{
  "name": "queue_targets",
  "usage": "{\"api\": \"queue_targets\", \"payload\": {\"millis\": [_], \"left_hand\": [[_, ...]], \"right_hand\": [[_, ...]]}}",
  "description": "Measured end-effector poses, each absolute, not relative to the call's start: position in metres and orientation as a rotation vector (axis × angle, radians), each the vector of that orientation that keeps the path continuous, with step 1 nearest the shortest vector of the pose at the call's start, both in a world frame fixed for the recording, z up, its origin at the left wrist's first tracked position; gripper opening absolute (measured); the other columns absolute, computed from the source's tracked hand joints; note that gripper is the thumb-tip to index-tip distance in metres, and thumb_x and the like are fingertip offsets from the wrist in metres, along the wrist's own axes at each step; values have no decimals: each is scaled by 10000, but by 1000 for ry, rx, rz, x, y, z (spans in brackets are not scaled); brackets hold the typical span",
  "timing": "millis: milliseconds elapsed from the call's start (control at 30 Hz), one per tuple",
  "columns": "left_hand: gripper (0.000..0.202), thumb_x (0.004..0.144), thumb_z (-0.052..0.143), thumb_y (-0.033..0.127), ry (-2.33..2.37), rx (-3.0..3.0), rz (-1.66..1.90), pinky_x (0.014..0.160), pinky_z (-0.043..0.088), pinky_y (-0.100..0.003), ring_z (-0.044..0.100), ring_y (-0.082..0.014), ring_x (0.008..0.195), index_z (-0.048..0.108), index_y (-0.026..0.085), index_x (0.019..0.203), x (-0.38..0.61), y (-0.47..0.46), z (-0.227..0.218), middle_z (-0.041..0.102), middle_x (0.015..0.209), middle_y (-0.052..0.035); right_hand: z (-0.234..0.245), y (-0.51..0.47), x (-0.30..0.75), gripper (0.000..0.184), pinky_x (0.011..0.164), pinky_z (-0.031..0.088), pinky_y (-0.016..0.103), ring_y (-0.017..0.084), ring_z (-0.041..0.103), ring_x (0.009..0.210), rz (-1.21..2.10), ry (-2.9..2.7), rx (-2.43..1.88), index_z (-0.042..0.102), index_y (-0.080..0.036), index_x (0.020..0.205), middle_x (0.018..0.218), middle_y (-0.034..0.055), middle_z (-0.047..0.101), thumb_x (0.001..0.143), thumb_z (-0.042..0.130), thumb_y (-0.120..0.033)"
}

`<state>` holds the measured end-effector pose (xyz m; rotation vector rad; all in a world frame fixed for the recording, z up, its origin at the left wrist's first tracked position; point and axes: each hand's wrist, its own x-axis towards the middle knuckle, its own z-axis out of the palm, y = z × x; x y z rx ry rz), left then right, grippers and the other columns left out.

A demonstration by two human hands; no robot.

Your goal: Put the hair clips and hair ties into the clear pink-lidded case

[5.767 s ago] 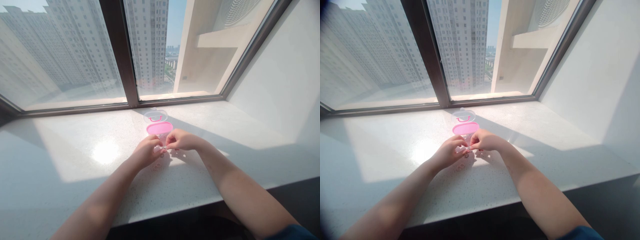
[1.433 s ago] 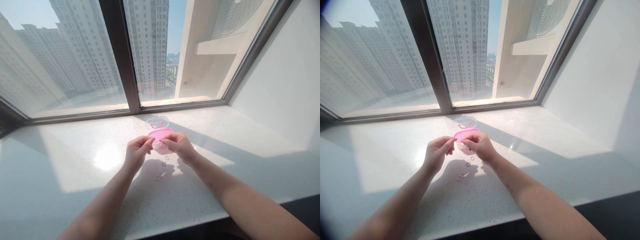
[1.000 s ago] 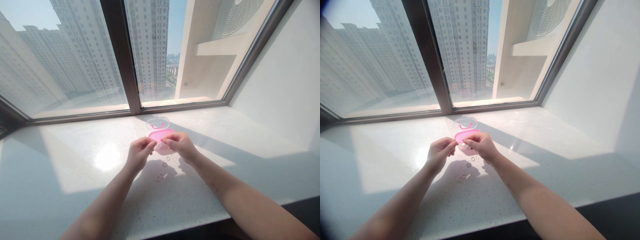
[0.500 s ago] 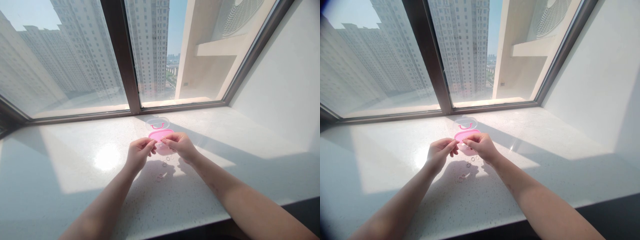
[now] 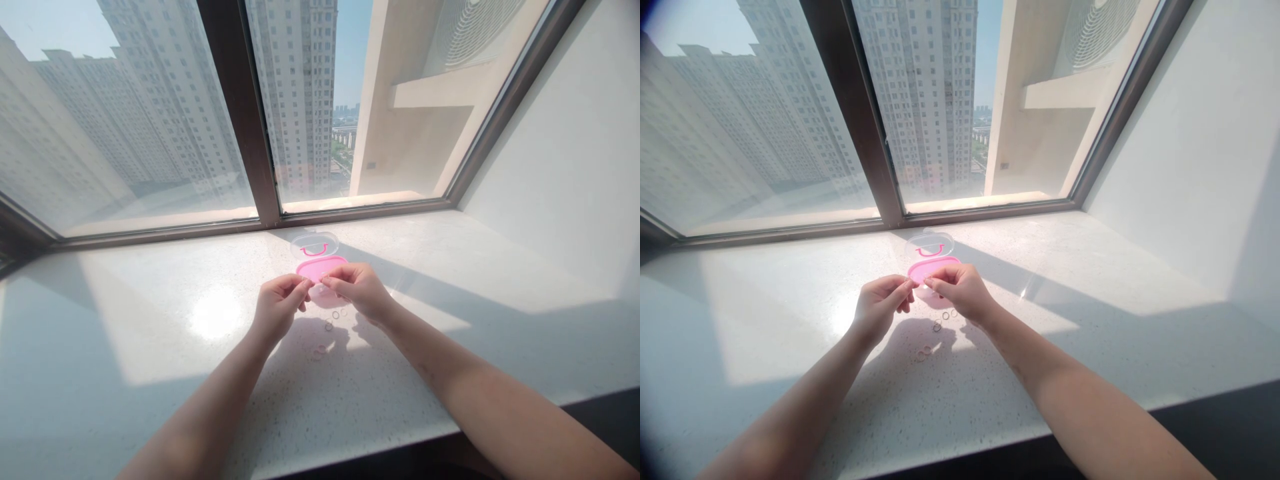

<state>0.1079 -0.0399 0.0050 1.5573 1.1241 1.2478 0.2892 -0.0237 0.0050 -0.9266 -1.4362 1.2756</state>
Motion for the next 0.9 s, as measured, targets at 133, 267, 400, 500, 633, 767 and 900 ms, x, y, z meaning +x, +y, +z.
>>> {"api": "queue_targets", "payload": {"millis": [133,267,400,500,633,767,900], "left_hand": [[224,845,644,300,1121,1557,1244,465,401,-185,515,-70,471,679,137,694,107,-40,4,595,552,13],[221,847,640,295,1114,1570,1236,466,400,-184,517,-70,474,681,137,697,106,-41,4,594,555,11],[222,847,637,295,1119,1577,1236,467,405,-187,516,-73,475,676,139,694,107,-41,5,593,555,11],[227,847,632,295,1126,1576,1230,467,410,-189,514,-75,474,670,141,685,107,-42,5,590,552,12],[221,843,632,302,1131,1590,1220,461,411,-194,515,-81,471,675,141,698,107,-42,5,592,553,8],[216,841,633,305,1131,1591,1217,459,411,-196,515,-82,470,677,139,711,108,-42,5,590,555,7],[216,843,635,304,1133,1594,1208,463,410,-192,521,-80,477,673,138,710,107,-42,5,590,556,10]], "right_hand": [[5,-23,290,197,474,344,214,88,469,519,1264,-1440,-923,736,-142,713,564,-2,576,768,714,-330],[6,-24,290,218,464,332,216,80,437,493,1263,-1441,-935,729,-137,704,537,-13,548,766,711,-345],[6,-24,290,213,457,314,212,73,416,485,1271,-1446,-933,723,-135,702,532,-20,532,769,706,-335],[6,-24,290,203,457,306,210,72,414,489,1275,-1452,-928,722,-136,706,536,-20,531,771,706,-327],[5,-24,289,233,459,312,216,82,432,501,1278,-1447,-946,715,-131,701,548,-10,539,768,709,-354],[5,-23,290,230,467,316,214,83,448,514,1286,-1446,-938,716,-133,711,562,-7,551,770,713,-355],[4,-22,291,201,474,312,211,79,447,519,1268,-1474,-922,718,-137,710,561,-11,553,780,704,-325]]}}
